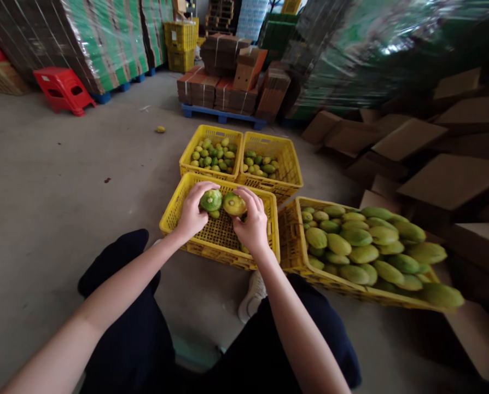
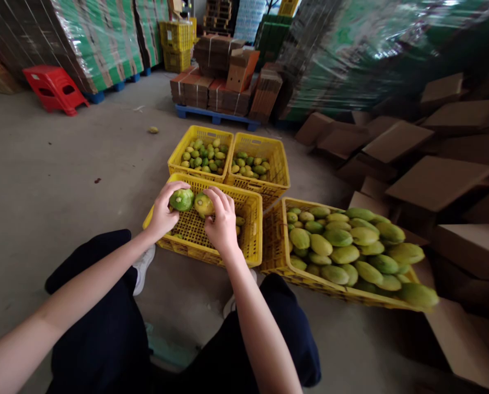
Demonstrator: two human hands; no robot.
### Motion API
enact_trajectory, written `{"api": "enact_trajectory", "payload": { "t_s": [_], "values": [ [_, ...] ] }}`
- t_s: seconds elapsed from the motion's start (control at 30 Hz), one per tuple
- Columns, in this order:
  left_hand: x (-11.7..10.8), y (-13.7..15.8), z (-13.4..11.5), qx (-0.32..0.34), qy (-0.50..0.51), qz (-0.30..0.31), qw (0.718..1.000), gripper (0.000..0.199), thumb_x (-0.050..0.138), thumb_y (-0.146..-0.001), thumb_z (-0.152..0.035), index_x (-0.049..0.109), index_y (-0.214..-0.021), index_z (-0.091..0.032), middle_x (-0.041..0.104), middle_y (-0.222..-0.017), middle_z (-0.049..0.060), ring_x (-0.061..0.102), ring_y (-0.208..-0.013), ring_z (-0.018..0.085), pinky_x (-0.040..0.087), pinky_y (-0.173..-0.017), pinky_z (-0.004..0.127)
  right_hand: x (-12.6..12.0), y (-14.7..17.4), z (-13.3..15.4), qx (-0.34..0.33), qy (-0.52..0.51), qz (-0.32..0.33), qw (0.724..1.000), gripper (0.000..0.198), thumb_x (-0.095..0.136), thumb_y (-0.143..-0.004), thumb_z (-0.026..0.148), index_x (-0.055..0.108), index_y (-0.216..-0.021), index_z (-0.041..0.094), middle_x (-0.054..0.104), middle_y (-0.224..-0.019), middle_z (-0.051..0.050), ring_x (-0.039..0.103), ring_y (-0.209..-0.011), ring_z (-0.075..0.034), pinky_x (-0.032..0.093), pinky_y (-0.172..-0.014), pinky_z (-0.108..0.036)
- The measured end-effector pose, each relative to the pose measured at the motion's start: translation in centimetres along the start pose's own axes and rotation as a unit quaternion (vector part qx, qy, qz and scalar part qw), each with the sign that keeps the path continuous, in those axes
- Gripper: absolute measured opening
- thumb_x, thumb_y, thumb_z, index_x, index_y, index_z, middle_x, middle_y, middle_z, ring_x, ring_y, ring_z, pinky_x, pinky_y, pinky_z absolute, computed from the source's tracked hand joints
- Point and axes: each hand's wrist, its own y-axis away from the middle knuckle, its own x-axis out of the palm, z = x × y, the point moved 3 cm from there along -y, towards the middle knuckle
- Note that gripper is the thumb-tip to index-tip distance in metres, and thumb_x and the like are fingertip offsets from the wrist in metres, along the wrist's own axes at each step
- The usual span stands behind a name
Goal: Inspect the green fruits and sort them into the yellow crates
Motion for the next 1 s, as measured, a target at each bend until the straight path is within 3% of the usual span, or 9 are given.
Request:
{"api": "enact_trajectory", "payload": {
  "t_s": [0.17,0.27,0.37,0.5,0.57,0.67,0.83,1.0],
  "values": [
    [-0.1,0.0,-0.2,0.006,0.009,0.025,1.000,0.063,0.051,-0.053,0.006,0.071,-0.104,-0.025,0.064,-0.119,0.005,0.049,-0.129,0.027,0.032,-0.117,0.042,-0.2,-0.1,0.1,0.044,-0.048,-0.007,0.998,0.071,0.055,-0.062,0.004,0.057,-0.126,0.032,0.064,-0.133,-0.006,0.055,-0.126,-0.032,0.037,-0.114,-0.062],
    [-0.3,-0.1,-0.2,-0.041,0.059,0.042,0.997,0.065,0.062,-0.051,0.002,0.068,-0.110,-0.025,0.063,-0.122,0.005,0.052,-0.124,0.028,0.043,-0.106,0.037,-0.5,-0.2,0.2,0.123,-0.151,-0.031,0.980,0.067,0.069,-0.063,0.009,0.056,-0.124,0.032,0.064,-0.131,-0.005,0.058,-0.122,-0.030,0.046,-0.109,-0.055],
    [-0.2,-0.4,0.5,-0.147,0.164,0.057,0.974,0.063,0.073,-0.051,-0.010,0.063,-0.111,-0.025,0.066,-0.110,0.004,0.064,-0.096,0.022,0.052,-0.077,0.028,-0.5,-0.3,-0.1,0.253,-0.324,-0.035,0.911,0.069,0.081,-0.061,0.016,0.052,-0.122,0.031,0.070,-0.110,-0.001,0.070,-0.092,-0.021,0.061,-0.080,-0.038],
    [0.3,-0.7,2.2,-0.282,0.194,0.112,0.933,0.043,0.073,-0.067,-0.045,0.058,-0.098,-0.019,0.067,-0.076,0.003,0.058,-0.055,0.013,0.042,-0.051,0.024,0.2,-0.5,-0.3,0.393,-0.494,0.043,0.774,0.050,0.080,-0.071,0.041,0.054,-0.111,0.026,0.071,-0.075,0.004,0.065,-0.049,-0.015,0.051,-0.040,-0.023],
    [0.5,-0.8,2.9,-0.324,0.180,0.141,0.918,0.048,0.062,-0.074,-0.063,0.059,-0.089,-0.017,0.064,-0.064,0.003,0.054,-0.050,0.012,0.039,-0.048,0.024,0.6,-0.6,-0.3,0.435,-0.521,0.100,0.727,0.043,0.069,-0.080,0.056,0.058,-0.104,0.022,0.070,-0.066,0.001,0.061,-0.039,-0.015,0.045,-0.033,-0.022],
    [0.6,-0.7,3.7,-0.360,0.176,0.164,0.901,0.061,0.049,-0.077,-0.076,0.061,-0.082,-0.016,0.059,-0.056,0.003,0.051,-0.047,0.012,0.036,-0.046,0.024,1.0,-0.7,-0.4,0.488,-0.520,0.153,0.684,0.054,0.047,-0.090,0.070,0.061,-0.091,0.018,0.069,-0.059,-0.003,0.060,-0.036,-0.014,0.042,-0.030,-0.022],
    [0.5,-0.6,4.9,-0.378,0.180,0.173,0.892,0.066,0.046,-0.078,-0.081,0.064,-0.082,-0.017,0.055,-0.051,0.004,0.048,-0.044,0.013,0.033,-0.045,0.026,1.1,-0.4,-0.7,0.545,-0.490,0.175,0.657,0.070,0.030,-0.089,0.081,0.060,-0.077,0.019,0.065,-0.052,-0.005,0.059,-0.036,-0.015,0.040,-0.029,-0.023],
    [0.4,-0.5,4.9,-0.385,0.186,0.170,0.888,0.065,0.047,-0.079,-0.079,0.067,-0.086,-0.017,0.057,-0.050,0.004,0.049,-0.043,0.013,0.033,-0.044,0.026,1.0,-0.2,-1.0,0.541,-0.484,0.186,0.663,0.073,0.031,-0.085,0.085,0.061,-0.073,0.019,0.064,-0.051,-0.005,0.059,-0.038,-0.015,0.041,-0.031,-0.023]
  ]
}}
